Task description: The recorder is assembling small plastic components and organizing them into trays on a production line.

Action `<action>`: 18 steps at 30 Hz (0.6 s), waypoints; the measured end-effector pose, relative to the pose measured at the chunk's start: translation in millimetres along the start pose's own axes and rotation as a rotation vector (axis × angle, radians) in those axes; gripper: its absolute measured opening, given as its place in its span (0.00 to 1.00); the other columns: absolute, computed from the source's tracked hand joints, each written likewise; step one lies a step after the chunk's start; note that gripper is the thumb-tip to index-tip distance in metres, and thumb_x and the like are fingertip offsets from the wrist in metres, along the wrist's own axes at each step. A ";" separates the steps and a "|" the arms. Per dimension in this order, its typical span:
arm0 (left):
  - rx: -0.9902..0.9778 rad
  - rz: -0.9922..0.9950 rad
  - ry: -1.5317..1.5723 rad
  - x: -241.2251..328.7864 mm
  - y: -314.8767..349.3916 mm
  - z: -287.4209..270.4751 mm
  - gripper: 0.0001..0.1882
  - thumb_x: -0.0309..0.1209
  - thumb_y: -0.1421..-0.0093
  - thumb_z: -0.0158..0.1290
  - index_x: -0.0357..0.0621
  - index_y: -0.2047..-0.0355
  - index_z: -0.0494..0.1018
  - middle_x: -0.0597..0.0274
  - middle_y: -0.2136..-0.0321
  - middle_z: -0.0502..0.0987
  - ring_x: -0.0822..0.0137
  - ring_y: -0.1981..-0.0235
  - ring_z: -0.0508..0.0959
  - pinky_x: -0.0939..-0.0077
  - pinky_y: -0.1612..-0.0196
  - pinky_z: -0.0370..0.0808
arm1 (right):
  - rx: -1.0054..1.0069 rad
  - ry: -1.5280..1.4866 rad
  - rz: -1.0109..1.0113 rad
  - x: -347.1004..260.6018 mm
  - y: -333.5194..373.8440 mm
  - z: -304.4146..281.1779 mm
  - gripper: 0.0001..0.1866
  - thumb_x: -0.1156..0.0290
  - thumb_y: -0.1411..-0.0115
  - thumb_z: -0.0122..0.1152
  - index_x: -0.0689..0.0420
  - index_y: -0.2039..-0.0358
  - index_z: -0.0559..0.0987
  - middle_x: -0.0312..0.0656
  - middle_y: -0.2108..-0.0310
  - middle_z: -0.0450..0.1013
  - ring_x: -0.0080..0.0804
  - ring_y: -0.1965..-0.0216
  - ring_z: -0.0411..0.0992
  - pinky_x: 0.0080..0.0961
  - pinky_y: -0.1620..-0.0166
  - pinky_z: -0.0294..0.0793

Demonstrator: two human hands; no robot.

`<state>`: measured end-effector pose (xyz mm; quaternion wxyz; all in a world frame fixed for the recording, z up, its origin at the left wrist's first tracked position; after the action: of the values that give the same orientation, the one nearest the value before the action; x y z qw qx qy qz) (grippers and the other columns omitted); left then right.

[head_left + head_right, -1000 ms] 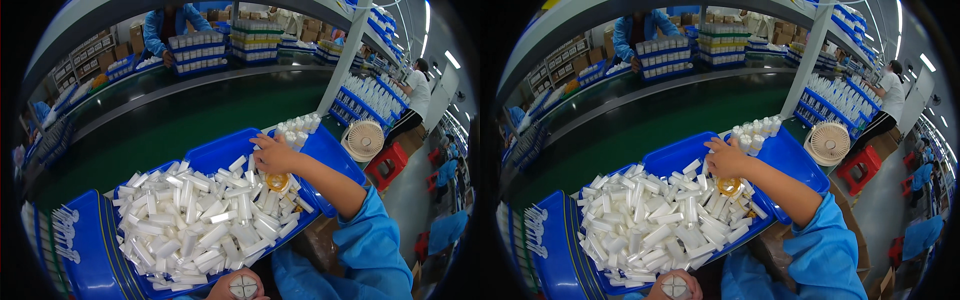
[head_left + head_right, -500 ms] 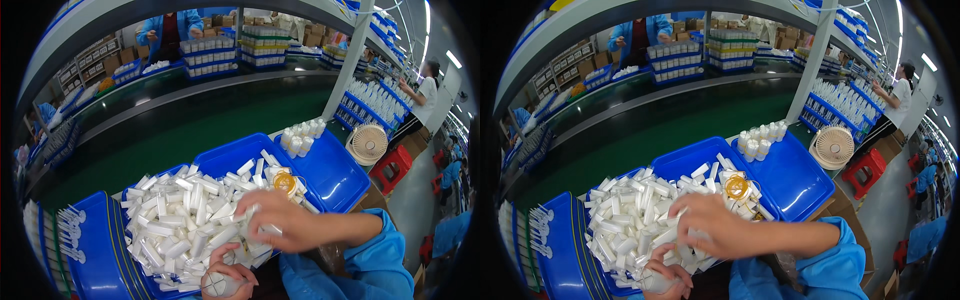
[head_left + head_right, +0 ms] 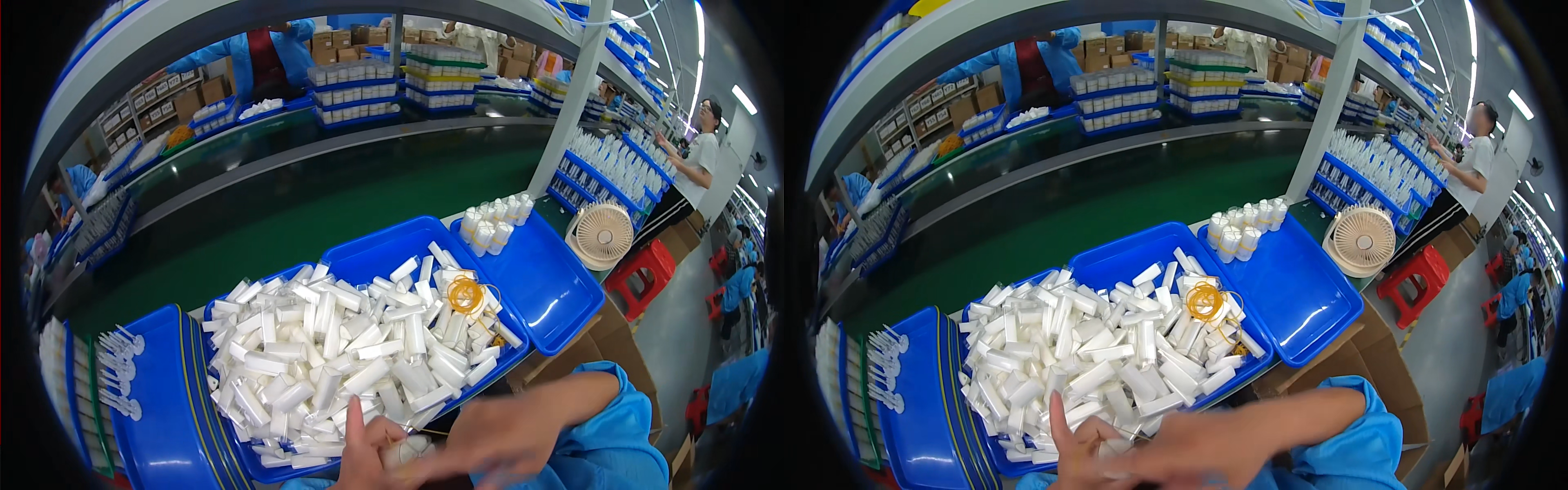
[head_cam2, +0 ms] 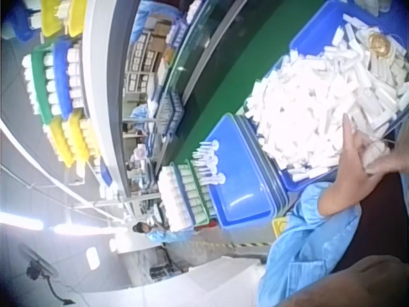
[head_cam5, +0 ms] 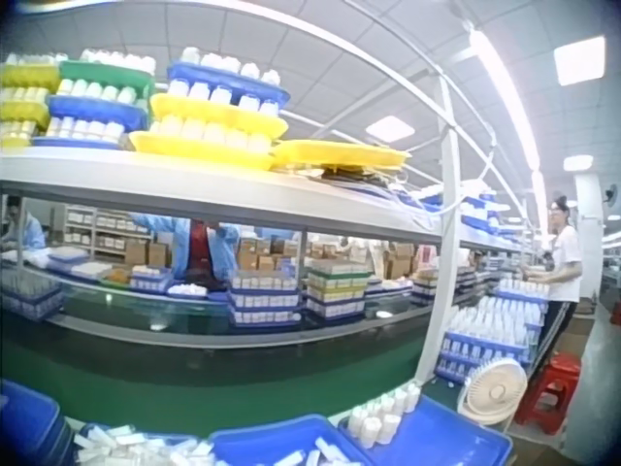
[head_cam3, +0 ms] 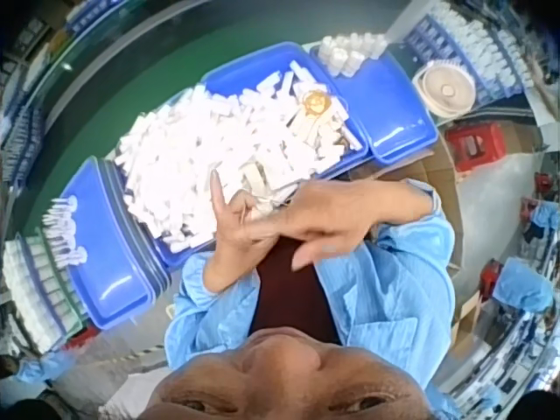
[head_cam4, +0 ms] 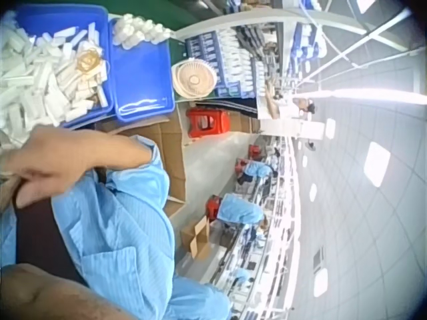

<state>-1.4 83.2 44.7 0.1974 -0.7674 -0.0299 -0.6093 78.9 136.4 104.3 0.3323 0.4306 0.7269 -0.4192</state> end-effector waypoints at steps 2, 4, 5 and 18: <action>0.043 -0.038 0.042 -6.5 -0.3 -2.8 0.54 0.16 0.54 0.52 0.41 0.40 0.21 0.58 0.72 0.69 0.72 0.76 0.70 0.81 0.70 0.68 | -0.202 0.255 -0.017 -18.4 -17.8 38.0 0.17 0.67 0.44 0.54 0.61 0.55 0.72 0.42 0.83 0.70 0.37 0.83 0.66 0.29 0.75 0.64; 0.035 -0.080 0.226 -5.1 -4.2 -9.9 0.56 0.16 0.54 0.52 0.45 0.40 0.20 0.57 0.74 0.69 0.72 0.77 0.69 0.80 0.71 0.68 | -0.194 -0.051 -0.117 -18.3 -10.1 44.9 0.16 0.71 0.44 0.52 0.61 0.55 0.73 0.43 0.81 0.71 0.39 0.82 0.67 0.30 0.74 0.64; 0.027 -0.101 0.318 -5.7 -5.8 -13.4 0.56 0.16 0.54 0.53 0.47 0.40 0.20 0.57 0.75 0.69 0.72 0.78 0.69 0.80 0.72 0.68 | -0.185 -0.203 -0.165 -13.7 -3.9 47.1 0.15 0.73 0.44 0.50 0.61 0.55 0.73 0.43 0.81 0.71 0.40 0.82 0.67 0.31 0.73 0.64; 0.031 0.051 -0.446 -3.7 4.0 14.3 0.21 0.31 0.56 0.62 0.37 0.67 0.63 0.47 0.74 0.67 0.47 0.75 0.70 0.63 0.73 0.66 | 0.249 0.090 0.298 37.2 18.1 -1.7 0.27 0.70 0.55 0.68 0.56 0.52 0.72 0.44 0.54 0.69 0.33 0.65 0.74 0.22 0.64 0.74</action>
<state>12.0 85.1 37.6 0.2131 -0.8806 -0.0626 -0.4187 79.9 155.9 67.7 0.3018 0.5896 0.6118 -0.4325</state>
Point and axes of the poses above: each hand's wrist, its own y-axis away from the middle knuckle, its own z-axis out of the palm, x = y × z, the point moved 8 cm from there along -y, towards the middle knuckle
